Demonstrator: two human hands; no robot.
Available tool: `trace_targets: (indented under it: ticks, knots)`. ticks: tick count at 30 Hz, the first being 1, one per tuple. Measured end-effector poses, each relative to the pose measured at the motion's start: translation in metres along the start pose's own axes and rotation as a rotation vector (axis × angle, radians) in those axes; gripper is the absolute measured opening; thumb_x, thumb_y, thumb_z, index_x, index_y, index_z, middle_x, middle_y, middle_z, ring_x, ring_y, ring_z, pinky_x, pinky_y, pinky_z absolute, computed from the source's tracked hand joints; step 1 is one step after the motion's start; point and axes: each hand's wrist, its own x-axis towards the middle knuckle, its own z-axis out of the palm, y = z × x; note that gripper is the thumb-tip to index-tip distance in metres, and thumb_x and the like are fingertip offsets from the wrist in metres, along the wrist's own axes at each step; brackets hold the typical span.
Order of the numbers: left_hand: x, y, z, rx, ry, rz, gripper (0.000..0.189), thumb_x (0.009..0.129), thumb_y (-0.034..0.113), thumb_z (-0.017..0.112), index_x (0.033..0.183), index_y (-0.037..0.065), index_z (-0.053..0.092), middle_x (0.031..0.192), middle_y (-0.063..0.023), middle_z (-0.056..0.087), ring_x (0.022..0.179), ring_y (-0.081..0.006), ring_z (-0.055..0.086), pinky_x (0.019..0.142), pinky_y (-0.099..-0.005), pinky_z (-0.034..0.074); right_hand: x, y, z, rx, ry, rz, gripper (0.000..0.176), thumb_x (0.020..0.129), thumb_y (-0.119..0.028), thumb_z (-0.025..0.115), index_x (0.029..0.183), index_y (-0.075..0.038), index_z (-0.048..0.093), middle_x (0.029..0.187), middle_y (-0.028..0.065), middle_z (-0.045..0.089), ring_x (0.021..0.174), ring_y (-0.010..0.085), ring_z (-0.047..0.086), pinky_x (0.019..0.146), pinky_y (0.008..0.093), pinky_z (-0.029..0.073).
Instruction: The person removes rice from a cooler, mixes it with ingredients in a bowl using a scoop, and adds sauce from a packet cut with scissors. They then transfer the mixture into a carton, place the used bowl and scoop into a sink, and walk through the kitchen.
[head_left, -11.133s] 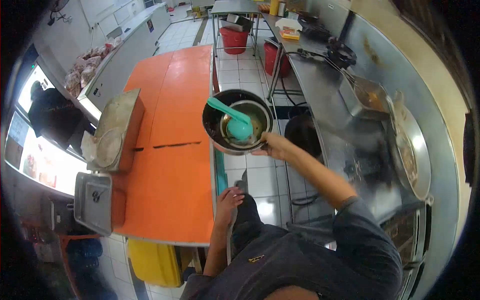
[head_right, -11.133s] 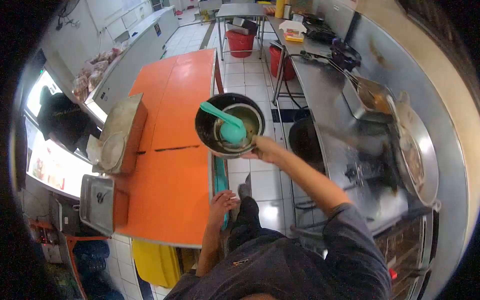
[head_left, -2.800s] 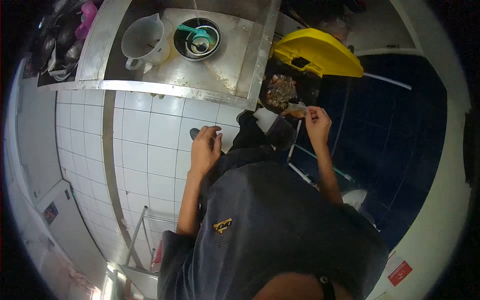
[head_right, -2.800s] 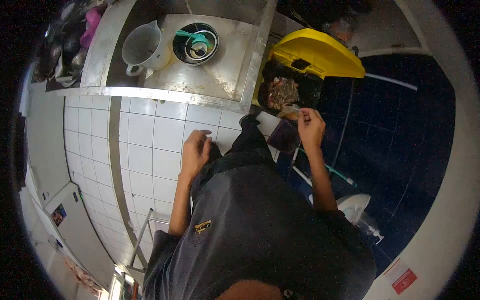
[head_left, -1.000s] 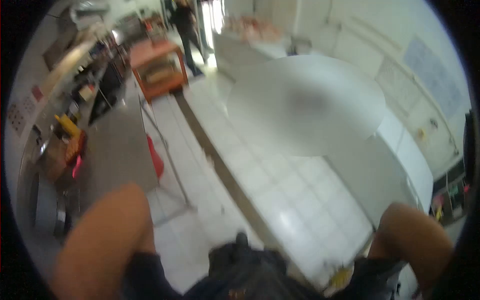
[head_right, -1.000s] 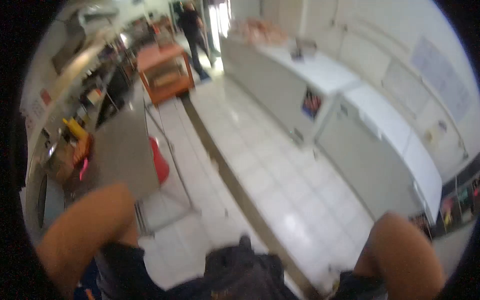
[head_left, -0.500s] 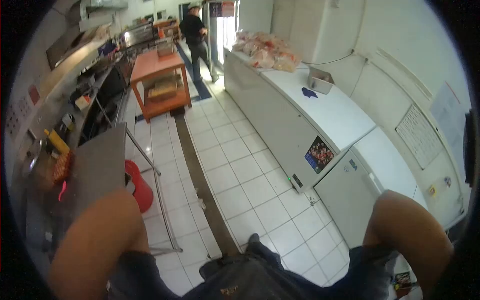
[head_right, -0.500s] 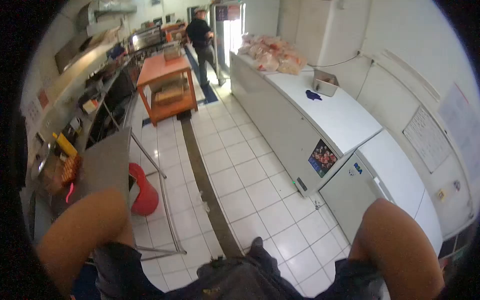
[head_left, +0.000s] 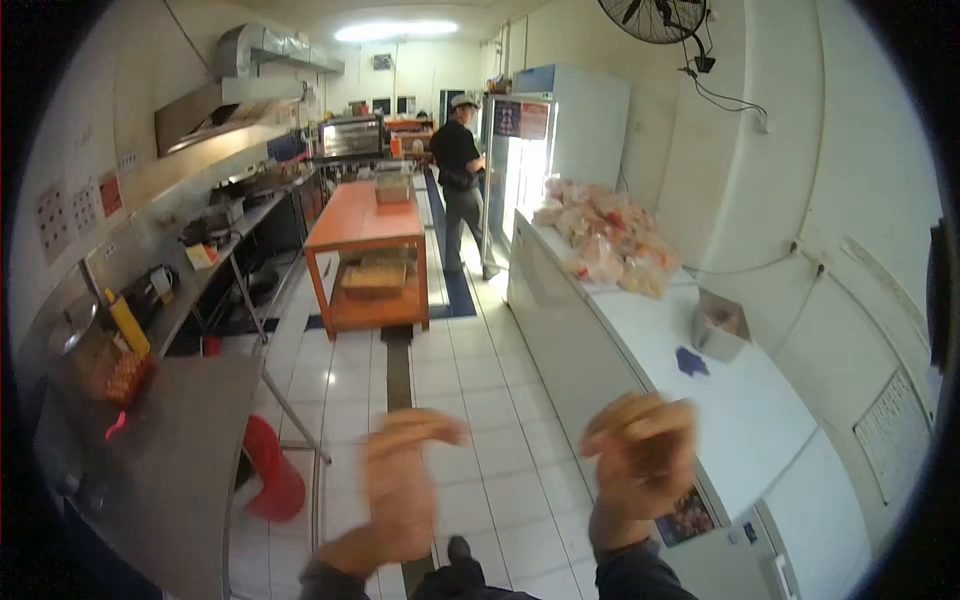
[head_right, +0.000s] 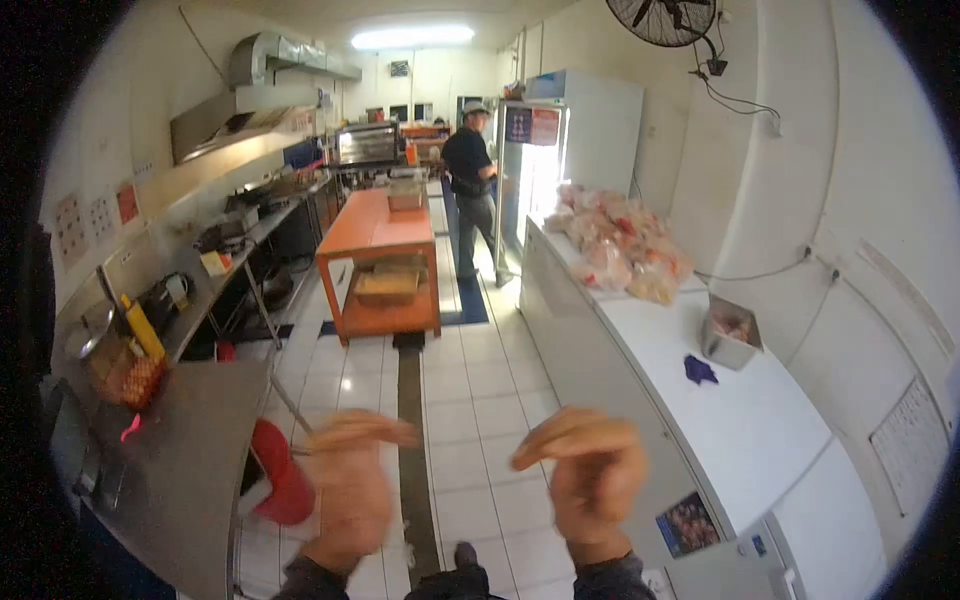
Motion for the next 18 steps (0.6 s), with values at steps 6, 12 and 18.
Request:
trace_targets:
  ticks: [6, 12, 18]
  knots:
    - [-0.024, -0.266, 0.083, -0.914, -0.220, -0.966, 0.060, 0.094, 0.049, 0.042, 0.129, 0.001, 0.047, 0.116, -0.0098, 0.059, 0.117, -0.0199, 0.053, 0.099, -0.0352, 0.042, 0.038, 0.179, -0.020, 0.198, 0.027, 0.155, 0.056, 0.095, -0.052, 0.049, 0.090, 0.004, 0.057, 0.073, 0.0184, 0.062, 0.059, 0.0275, 0.061, 0.052, 0.0376, 0.054]
    - [0.055, -0.353, 0.128, -1.037, -0.860, -0.970, 0.055, 0.092, 0.047, 0.051, 0.124, 0.002, 0.053, 0.112, -0.0098, 0.060, 0.110, -0.0197, 0.056, 0.095, -0.0346, 0.044, 0.094, 0.296, -0.094, -0.016, -0.066, 0.227, 0.052, 0.101, -0.041, 0.039, 0.092, 0.005, 0.061, 0.073, 0.0165, 0.064, 0.063, 0.0243, 0.063, 0.060, 0.0344, 0.052]
    - [0.080, -0.450, 0.161, -1.069, -1.077, -1.136, 0.053, 0.093, 0.046, 0.051, 0.123, 0.002, 0.054, 0.110, -0.0095, 0.061, 0.105, -0.0192, 0.058, 0.091, -0.0335, 0.046, 0.097, 0.385, -0.143, -0.121, -0.278, 0.307, 0.017, 0.096, -0.012, 0.051, 0.099, 0.000, 0.062, 0.081, 0.0103, 0.066, 0.072, 0.0184, 0.066, 0.063, 0.0304, 0.050]
